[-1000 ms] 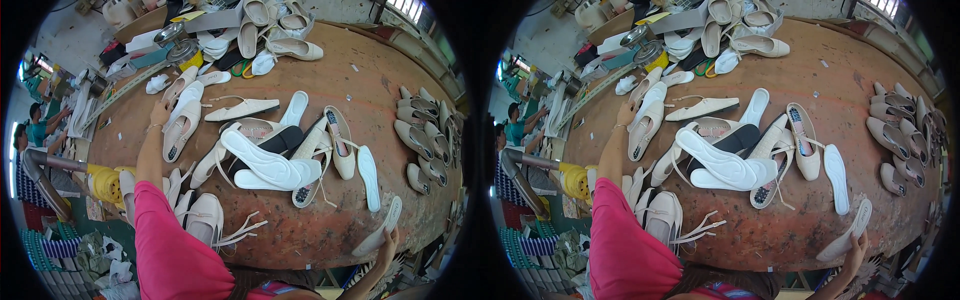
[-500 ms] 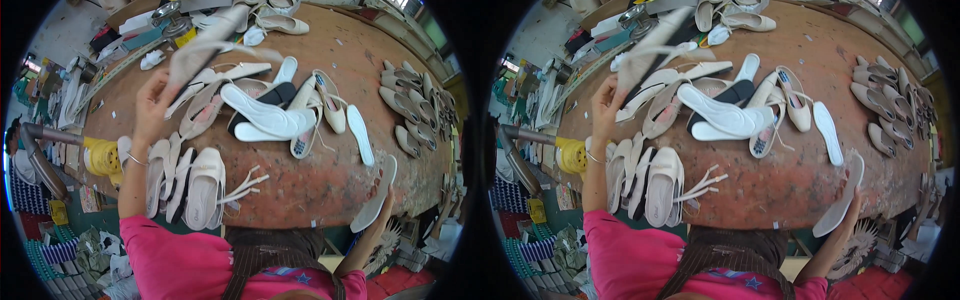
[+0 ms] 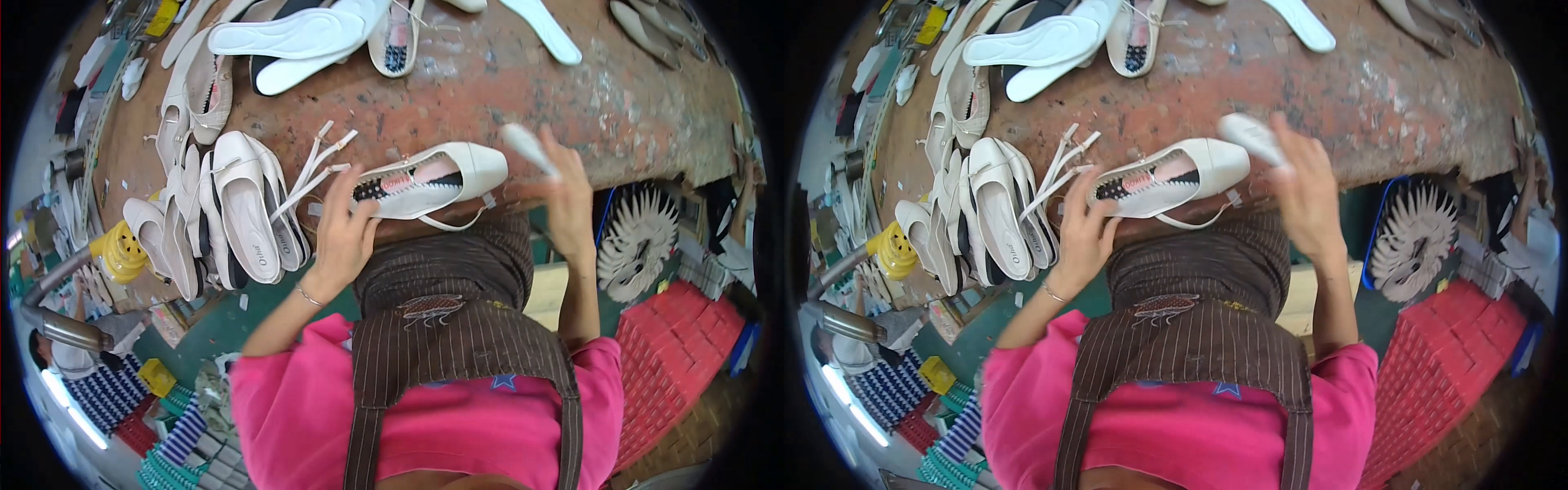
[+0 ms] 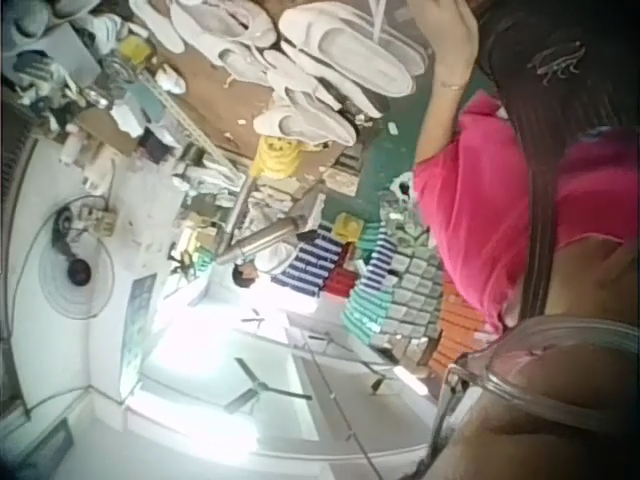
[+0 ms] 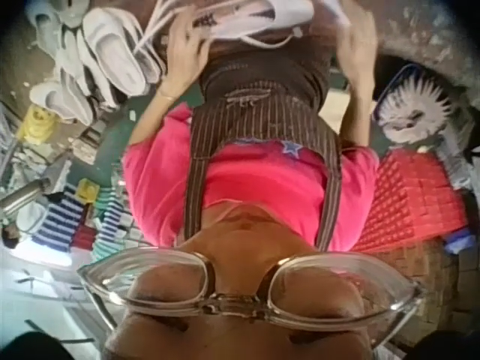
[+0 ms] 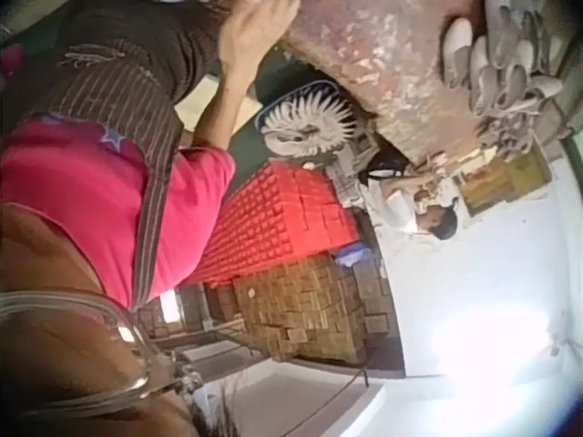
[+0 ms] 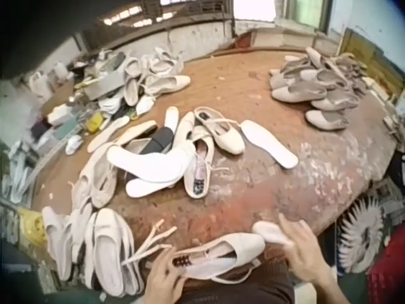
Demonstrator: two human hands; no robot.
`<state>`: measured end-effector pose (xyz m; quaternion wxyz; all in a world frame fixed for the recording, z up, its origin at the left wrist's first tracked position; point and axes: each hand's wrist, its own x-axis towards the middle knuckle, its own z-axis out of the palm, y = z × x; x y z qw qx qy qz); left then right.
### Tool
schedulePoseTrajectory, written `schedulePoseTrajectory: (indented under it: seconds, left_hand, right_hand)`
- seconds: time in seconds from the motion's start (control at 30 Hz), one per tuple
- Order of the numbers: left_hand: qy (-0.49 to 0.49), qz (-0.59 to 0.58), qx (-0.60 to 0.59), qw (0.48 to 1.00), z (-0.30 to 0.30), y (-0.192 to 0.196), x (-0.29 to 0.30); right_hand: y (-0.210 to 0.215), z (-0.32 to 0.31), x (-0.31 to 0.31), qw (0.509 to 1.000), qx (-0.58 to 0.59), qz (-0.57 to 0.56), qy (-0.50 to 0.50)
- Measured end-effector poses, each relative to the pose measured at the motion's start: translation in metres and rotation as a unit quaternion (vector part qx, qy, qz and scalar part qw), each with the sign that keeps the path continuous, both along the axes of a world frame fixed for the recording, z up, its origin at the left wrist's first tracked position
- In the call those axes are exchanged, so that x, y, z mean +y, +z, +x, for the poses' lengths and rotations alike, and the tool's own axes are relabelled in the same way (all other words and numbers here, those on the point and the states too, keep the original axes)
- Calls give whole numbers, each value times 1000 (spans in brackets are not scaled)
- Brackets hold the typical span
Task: The worker is inserting insoles into white flat shoes at a production workbench in a factory.
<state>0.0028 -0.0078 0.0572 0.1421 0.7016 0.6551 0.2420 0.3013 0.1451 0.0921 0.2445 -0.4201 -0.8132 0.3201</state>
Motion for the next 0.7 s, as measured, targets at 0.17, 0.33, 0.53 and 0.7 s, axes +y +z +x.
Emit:
schedulePoseTrajectory:
  seconds: [0.17,0.33,0.53,0.7]
  left_hand:
    - [308,-37,-232,922,44,-10,-28]
    - [341,-19,-339,877,43,-41,-21]
    - [338,1,-404,850,33,-50,-20]
    - [343,3,-435,832,33,-46,-11]
  right_hand:
    - [-20,-55,-22,973,-29,149,172]
    - [-54,-100,-27,971,43,77,224]
    - [-59,-128,-31,965,77,47,245]
    - [-64,-135,-32,966,76,31,244]
